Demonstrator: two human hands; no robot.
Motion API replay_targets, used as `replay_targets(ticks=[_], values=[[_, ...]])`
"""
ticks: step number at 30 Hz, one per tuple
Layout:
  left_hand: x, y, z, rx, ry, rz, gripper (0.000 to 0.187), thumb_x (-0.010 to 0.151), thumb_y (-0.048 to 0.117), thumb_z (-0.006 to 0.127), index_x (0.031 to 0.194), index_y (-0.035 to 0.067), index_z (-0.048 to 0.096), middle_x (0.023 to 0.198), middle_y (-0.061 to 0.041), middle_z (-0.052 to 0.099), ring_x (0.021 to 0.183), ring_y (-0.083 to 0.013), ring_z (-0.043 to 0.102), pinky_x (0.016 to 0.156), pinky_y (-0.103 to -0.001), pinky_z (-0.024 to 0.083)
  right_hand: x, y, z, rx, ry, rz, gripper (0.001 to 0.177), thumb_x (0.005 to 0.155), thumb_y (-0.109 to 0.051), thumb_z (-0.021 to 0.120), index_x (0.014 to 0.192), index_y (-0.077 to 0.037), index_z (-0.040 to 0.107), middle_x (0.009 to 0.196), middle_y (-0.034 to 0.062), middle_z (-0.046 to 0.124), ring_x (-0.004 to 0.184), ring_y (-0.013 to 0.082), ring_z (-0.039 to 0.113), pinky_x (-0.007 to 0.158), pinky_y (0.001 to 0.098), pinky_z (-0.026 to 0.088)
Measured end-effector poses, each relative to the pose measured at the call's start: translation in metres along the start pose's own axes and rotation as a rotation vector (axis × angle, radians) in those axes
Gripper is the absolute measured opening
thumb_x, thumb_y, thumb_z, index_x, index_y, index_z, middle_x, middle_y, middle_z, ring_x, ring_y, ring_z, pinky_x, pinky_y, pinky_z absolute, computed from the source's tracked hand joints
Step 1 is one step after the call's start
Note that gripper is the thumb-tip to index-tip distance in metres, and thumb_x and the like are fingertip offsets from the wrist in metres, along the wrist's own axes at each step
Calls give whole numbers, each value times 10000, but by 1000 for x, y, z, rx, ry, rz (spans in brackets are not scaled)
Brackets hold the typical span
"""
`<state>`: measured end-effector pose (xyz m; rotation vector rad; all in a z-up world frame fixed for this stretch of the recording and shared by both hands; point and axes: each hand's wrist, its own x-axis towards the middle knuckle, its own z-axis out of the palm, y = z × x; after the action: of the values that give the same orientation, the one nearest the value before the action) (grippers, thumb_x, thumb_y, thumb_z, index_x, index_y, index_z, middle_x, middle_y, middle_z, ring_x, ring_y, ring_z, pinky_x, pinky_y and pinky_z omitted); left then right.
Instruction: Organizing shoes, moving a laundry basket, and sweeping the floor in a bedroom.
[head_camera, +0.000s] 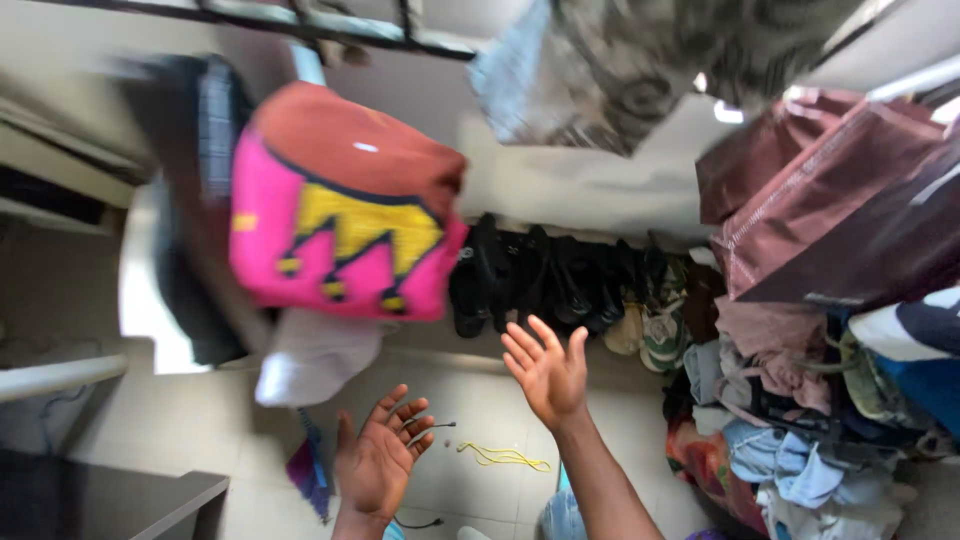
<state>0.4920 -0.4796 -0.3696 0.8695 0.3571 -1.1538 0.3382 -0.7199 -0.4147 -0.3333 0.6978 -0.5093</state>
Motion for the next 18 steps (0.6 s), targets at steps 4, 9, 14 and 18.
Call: replay_targets(ticks=[4,9,14,18], values=[[-43,27,-15,-65,-49,69,938,899,813,301,1411,58,523,1230,-170,646,1058,-310,621,897,-442,472,-45,20,44,25,-48,62,1050,872,-826,336,1587,-59,282,1611,253,374,1496,387,345,1194,510,273],[-108,71,-35,-197,-42,145,910,900,798,321,1410,75,535,1221,-166,666,1041,-299,639,881,-437,506,-94,58,106,21,-51,187,992,865,-812,422,1483,-36,419,1483,238,504,1371,370,483,1096,490,417],[-178,124,-71,-296,-23,238,896,889,791,341,1400,81,535,1217,-160,670,1032,-295,652,880,-442,507,-131,105,178,-65,-78,258,973,872,-816,406,1420,-15,473,1401,229,571,1268,365,565,1012,486,477],[-238,167,-99,-321,7,320,888,893,785,347,1397,81,544,1216,-150,672,1021,-286,652,878,-440,508,-166,140,247,-142,-124,316,968,882,-817,377,1405,-10,483,1381,237,583,1240,359,581,982,471,497]])
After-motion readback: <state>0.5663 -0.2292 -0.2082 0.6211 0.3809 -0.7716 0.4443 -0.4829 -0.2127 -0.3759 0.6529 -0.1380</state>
